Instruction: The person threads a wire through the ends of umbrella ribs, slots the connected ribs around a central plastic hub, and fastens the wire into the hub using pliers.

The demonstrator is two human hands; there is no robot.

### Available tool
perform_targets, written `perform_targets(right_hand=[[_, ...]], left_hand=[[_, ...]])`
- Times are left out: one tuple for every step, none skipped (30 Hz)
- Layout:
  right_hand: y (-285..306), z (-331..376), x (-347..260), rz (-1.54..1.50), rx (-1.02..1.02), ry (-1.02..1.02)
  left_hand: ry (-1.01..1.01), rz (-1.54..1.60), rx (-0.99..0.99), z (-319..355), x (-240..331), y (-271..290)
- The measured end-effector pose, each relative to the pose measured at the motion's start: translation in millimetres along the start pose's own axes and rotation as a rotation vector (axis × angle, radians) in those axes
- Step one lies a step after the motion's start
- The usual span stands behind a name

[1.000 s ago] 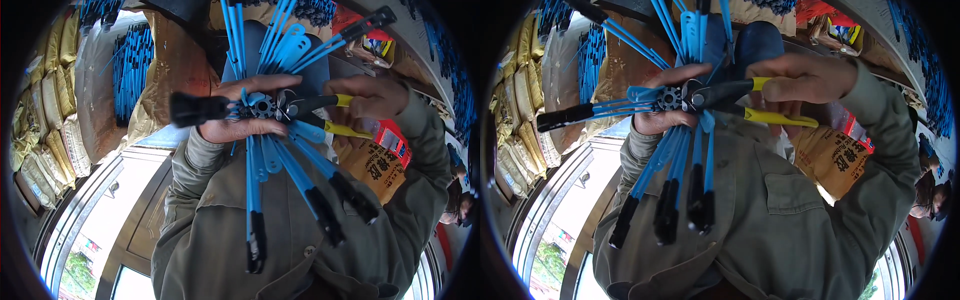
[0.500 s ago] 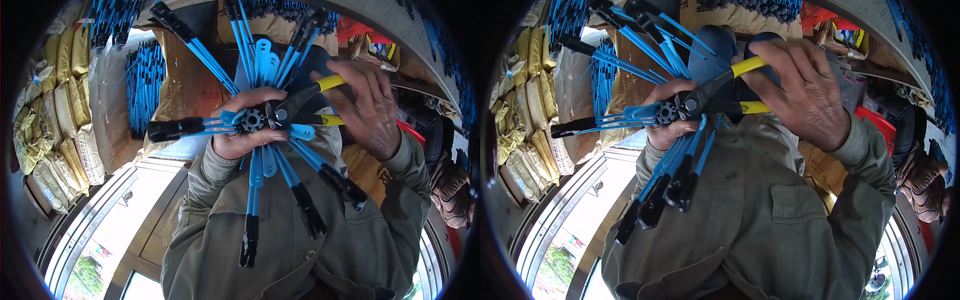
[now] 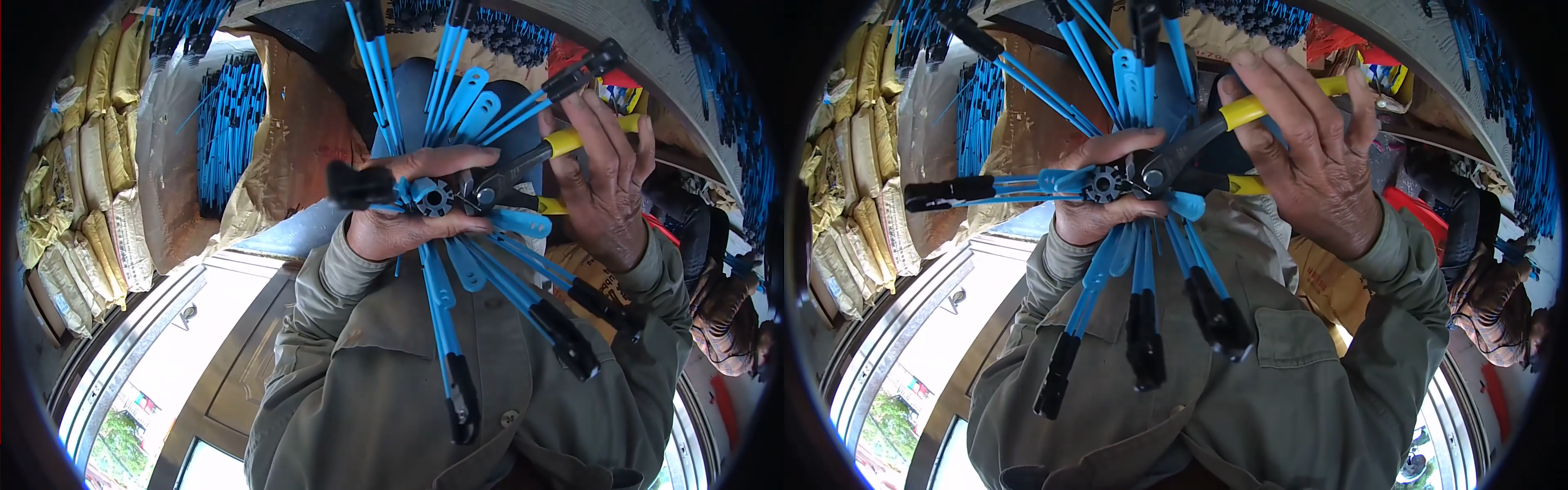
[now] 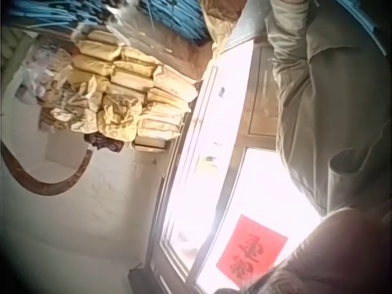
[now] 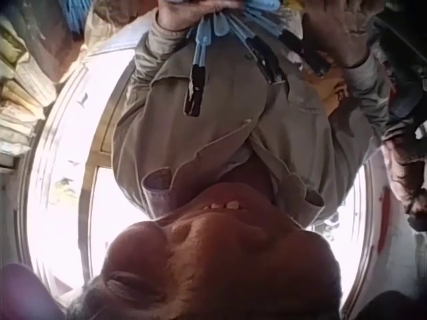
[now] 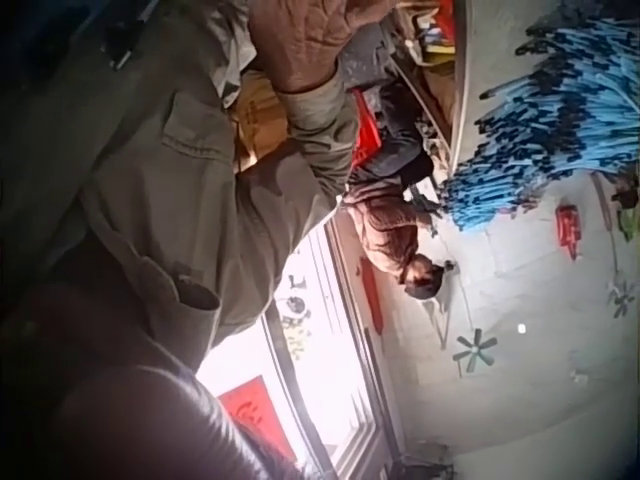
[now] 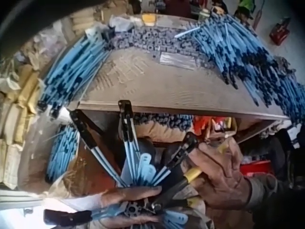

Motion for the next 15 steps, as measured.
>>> perform_targets(right_hand=[[0.3, -0.4, 0.7, 0.001, -0.004, 0.001], [1.2, -1.2, 1.7, 0.009, 0.001, 0.002], [2.0, -2.0, 2.5, 0.018, 0.005, 0.002], [2.7, -2.2, 2.8, 0.027, 0.009, 0.002], [2.5, -2.7, 2.1, 0.023, 0.006, 0.007], [3.2, -3.0, 0.5, 0.065, 0.019, 0.009], [3.9, -3.2, -1.3, 0.106, 0.032, 0.010], [4.2, -3.2, -2.8, 0.147, 0.046, 0.011], [3.2, -1.7, -2.4, 0.142, 0.043, 0.017], [0.5, 2.6, -1.7, 0.149, -0.009, 0.062], [-1.7, 5.9, -1.5, 0.155, -0.060, 0.106], [-3.9, 8.1, -2.7, 0.160, -0.111, 0.149], [-2.5, 8.9, 2.4, 0.158, -0.117, 0.142], [-0.3, 5.0, 7.0, -0.039, -0.183, 0.216], [3.6, 1.3, 11.3, -0.238, -0.248, 0.277]], left_hand=[[-0.003, 0.009, -0.005, -0.7, -0.1, -2.1], [-0.002, 0.013, -0.004, -1.2, -1.2, -3.4], [-0.032, 0.023, 0.013, -1.7, -1.4, -3.6], [-0.062, 0.033, 0.030, -2.0, -2.0, -3.5], [-0.090, 0.039, 0.053, -1.4, -1.6, -2.9], [-0.086, 0.039, 0.060, -0.6, -2.6, -3.1], [-0.085, 0.047, 0.075, 0.7, -3.6, -2.6], [-0.082, 0.055, 0.091, 2.3, -4.5, -2.0], [-0.080, 0.062, 0.107, 4.1, -5.3, -1.1], [-0.077, 0.068, 0.105, 3.5, -6.5, -1.0], [-0.074, 0.060, 0.089, 2.8, -7.1, -0.4], [-0.071, 0.052, 0.072, 2.3, -7.2, 0.6], [-0.067, 0.044, 0.054, 2.1, -6.6, 1.6], [-0.062, 0.049, 0.047, 1.4, -3.3, 4.1], [0.014, 0.036, -0.009, -0.8, -2.2, 4.1]])
Point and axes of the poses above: each hand's wrist, its own z-axis away from the middle knuckle, its own y-axis out of the back of the hand, x = y × z, the point moved 6 cm from there along -z, towards the middle knuckle, and after that the axes turned 7 degrees about -x, right-handed, at the moved point
